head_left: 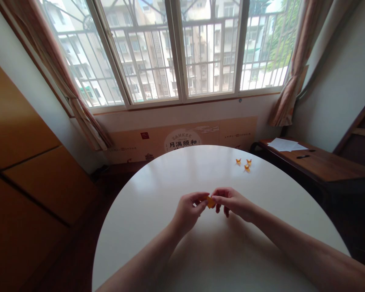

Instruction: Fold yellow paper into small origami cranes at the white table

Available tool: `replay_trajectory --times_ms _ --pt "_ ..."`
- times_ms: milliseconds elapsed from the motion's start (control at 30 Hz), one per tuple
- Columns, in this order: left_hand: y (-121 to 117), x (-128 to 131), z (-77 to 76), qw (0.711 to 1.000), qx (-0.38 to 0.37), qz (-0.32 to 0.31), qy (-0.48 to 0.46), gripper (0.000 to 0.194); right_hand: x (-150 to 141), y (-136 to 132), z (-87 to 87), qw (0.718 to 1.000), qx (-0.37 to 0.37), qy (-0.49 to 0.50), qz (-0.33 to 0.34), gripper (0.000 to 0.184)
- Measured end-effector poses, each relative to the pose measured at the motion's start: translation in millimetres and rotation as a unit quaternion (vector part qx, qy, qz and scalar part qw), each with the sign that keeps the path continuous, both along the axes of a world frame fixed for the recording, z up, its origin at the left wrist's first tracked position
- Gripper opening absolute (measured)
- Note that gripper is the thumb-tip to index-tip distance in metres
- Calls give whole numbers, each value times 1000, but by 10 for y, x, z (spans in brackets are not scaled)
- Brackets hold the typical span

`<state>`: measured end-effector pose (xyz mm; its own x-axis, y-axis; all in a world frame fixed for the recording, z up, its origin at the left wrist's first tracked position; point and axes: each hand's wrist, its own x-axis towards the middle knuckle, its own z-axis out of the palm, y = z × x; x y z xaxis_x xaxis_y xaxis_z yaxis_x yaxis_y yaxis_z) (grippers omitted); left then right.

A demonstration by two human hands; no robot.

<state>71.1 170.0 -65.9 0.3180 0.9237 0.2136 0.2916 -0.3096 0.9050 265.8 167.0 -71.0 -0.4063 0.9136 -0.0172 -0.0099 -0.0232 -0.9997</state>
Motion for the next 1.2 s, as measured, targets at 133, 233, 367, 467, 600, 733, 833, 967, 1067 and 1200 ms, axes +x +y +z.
replay_trajectory --times_ms 133,233,367,467,600,733,833,967,1067,1200 --pt "0 -10 -7 999 45 -8 25 26 -4 -5 -6 999 -24 20 5 39" --pt "0 -6 -15 996 75 -9 38 25 4 -4 -21 999 -40 29 13 36" --pt "-18 13 2 994 95 -14 51 25 13 -15 -9 998 -59 36 11 36" --pt "-30 23 16 994 91 -8 52 25 4 -23 10 998 -57 29 5 36" --pt "-20 8 0 998 53 6 35 31 -15 -23 15 999 -37 26 -13 35" --pt "2 -7 -15 1000 24 1 15 31 -33 -29 26 998 -31 29 -36 34" --pt "-4 2 5 1000 17 -1 13 25 -56 -50 45 998 -26 28 -41 34" --pt "-37 25 54 1000 -6 4 1 20 -89 -80 59 998 -14 34 -47 36" --pt "-54 33 90 998 -54 12 -42 22 -103 -88 61 998 -6 41 -44 36" --pt "-72 40 133 979 -147 37 -132 26 -121 -95 66 998 5 43 -42 33"
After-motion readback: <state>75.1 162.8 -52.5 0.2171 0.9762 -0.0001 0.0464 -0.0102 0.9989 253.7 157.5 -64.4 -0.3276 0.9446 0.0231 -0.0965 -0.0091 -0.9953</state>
